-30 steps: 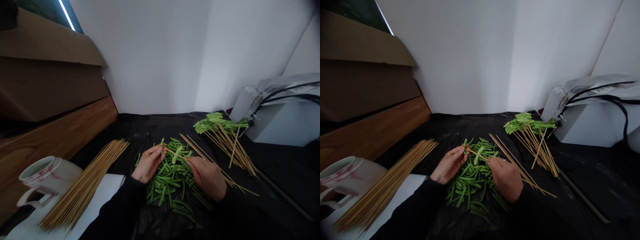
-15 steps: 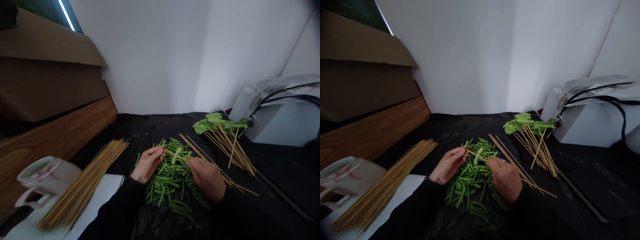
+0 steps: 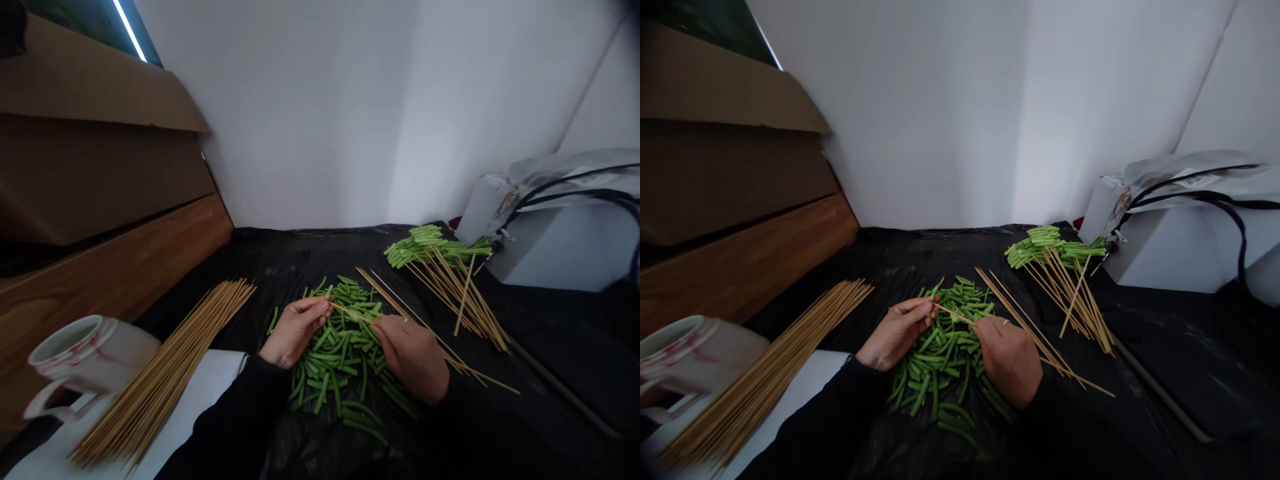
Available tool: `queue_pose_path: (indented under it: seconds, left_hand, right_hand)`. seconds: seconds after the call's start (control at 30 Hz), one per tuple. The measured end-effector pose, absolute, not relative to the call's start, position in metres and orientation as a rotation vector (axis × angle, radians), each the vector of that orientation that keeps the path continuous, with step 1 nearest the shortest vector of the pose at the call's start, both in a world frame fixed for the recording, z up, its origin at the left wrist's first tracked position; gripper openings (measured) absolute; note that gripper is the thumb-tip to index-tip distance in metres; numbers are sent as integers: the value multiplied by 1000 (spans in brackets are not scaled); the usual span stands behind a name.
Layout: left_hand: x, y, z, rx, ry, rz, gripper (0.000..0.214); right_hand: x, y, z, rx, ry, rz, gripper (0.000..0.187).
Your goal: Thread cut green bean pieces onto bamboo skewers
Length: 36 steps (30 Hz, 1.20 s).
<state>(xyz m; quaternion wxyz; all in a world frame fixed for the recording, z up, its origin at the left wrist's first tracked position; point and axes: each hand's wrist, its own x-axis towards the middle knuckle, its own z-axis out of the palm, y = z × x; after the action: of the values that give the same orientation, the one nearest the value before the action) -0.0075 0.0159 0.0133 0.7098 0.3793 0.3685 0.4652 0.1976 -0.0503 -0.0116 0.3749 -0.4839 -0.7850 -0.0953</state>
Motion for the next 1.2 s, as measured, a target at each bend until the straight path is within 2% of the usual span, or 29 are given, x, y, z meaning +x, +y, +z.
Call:
queue_pose_path:
  seconds: [1.2]
  left_hand:
    - [-7, 15, 11, 891, 847, 968, 24]
  right_hand:
    - [194, -52, -13, -1251, -2017, -272, 25]
